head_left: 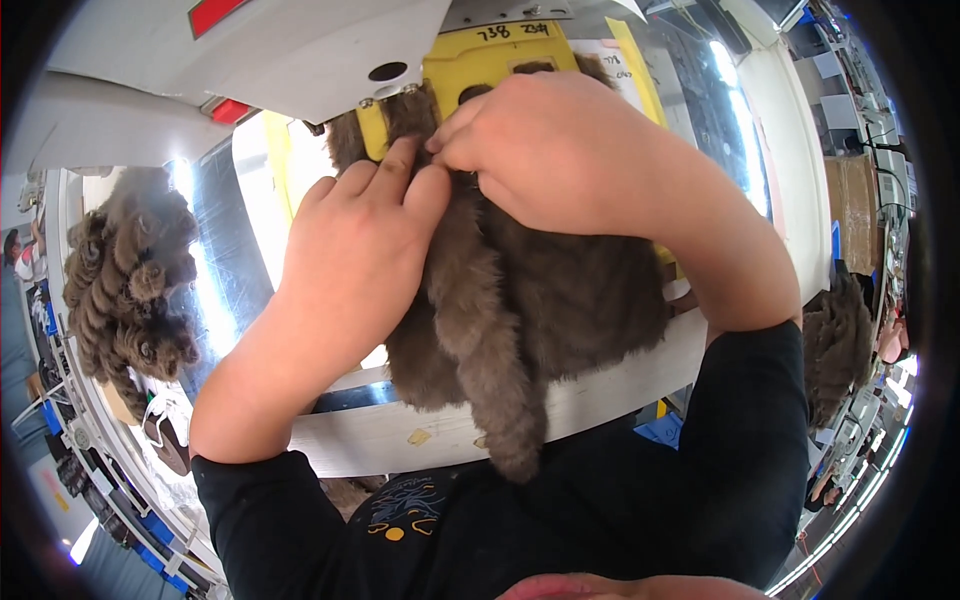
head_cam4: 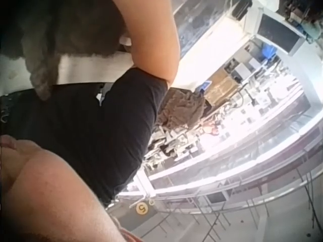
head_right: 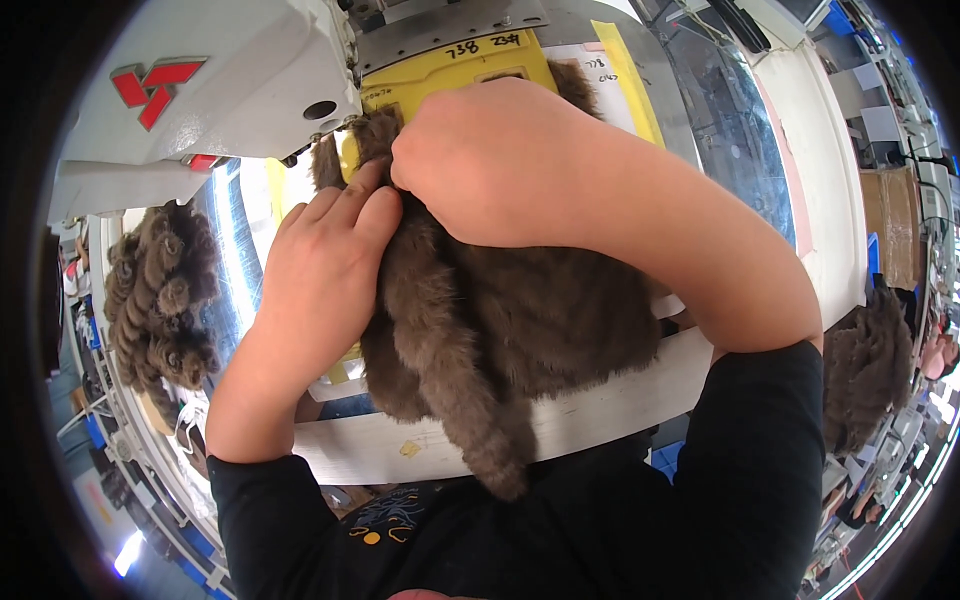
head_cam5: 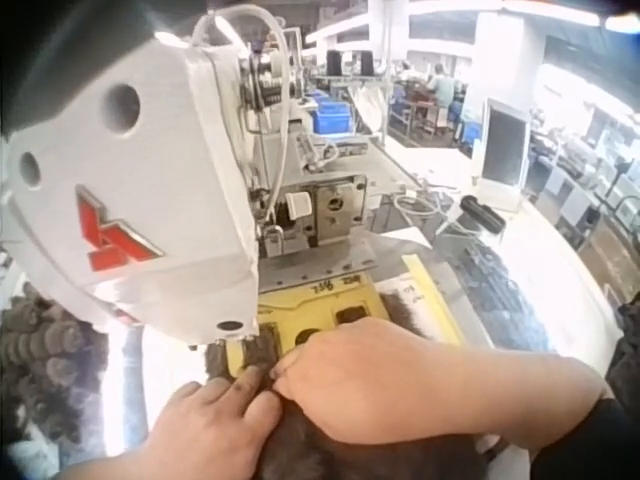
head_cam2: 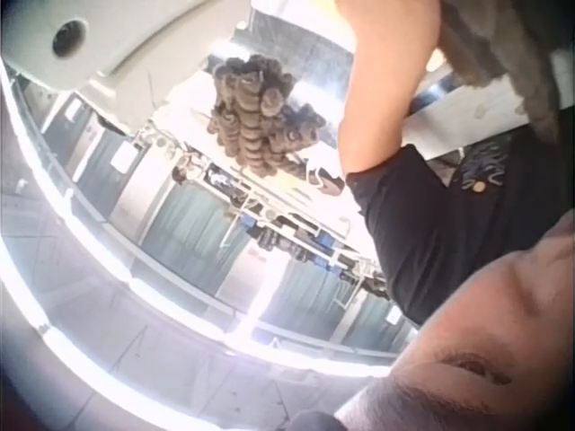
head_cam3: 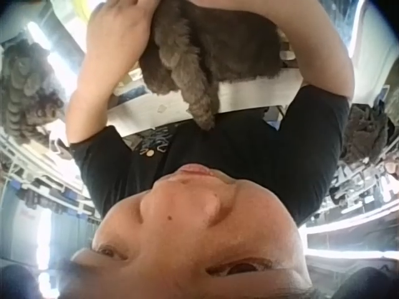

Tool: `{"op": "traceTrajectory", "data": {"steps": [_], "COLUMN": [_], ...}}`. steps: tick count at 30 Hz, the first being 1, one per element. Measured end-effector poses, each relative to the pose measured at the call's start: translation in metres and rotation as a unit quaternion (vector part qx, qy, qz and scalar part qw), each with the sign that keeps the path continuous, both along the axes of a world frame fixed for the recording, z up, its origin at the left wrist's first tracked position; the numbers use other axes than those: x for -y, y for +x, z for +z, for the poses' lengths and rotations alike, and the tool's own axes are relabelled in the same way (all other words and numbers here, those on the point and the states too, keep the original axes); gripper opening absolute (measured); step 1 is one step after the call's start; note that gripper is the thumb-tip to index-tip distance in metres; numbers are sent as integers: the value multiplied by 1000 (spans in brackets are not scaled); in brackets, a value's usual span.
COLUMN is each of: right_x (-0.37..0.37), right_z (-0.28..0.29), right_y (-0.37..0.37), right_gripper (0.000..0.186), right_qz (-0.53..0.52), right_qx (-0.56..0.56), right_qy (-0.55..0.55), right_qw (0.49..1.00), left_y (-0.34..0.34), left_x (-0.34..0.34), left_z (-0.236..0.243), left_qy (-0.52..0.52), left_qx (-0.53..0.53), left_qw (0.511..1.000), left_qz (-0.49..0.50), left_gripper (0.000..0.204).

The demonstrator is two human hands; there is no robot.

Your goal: Sewing a fur piece and a tail-like attachment onto a fabric base using an industrial sewing machine.

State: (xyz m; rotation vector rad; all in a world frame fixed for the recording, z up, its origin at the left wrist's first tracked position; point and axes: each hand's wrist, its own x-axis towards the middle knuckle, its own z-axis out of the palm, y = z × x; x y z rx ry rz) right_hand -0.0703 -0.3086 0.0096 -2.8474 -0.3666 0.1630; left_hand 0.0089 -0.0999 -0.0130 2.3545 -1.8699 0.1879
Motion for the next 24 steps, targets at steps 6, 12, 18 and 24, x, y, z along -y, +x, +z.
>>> {"op": "traceTrajectory", "data": {"steps": [6, 12, 18, 24], "right_x": [-3, -7, -4, -3], "right_z": [-18, -21, -23, -28], "right_y": [-1, -1, -4, -6], "right_gripper": [11, 12, 21, 33], "right_qz": [33, 35, 11, 20], "right_qx": [109, 125, 79, 93], "right_qy": [28, 19, 59, 100], "right_qw": [993, 991, 995, 990], "left_y": [3, 2, -39, -124], "left_x": [-6, -12, -21, -51], "left_z": [3, 5, 33, 30], "left_qy": [17, 7, -10, 26], "left_qx": [15, -14, -38, -19], "left_qw": [1000, 1000, 999, 979], "left_qz": [8, 21, -28, -200], "left_gripper": [31, 32, 51, 42]}}
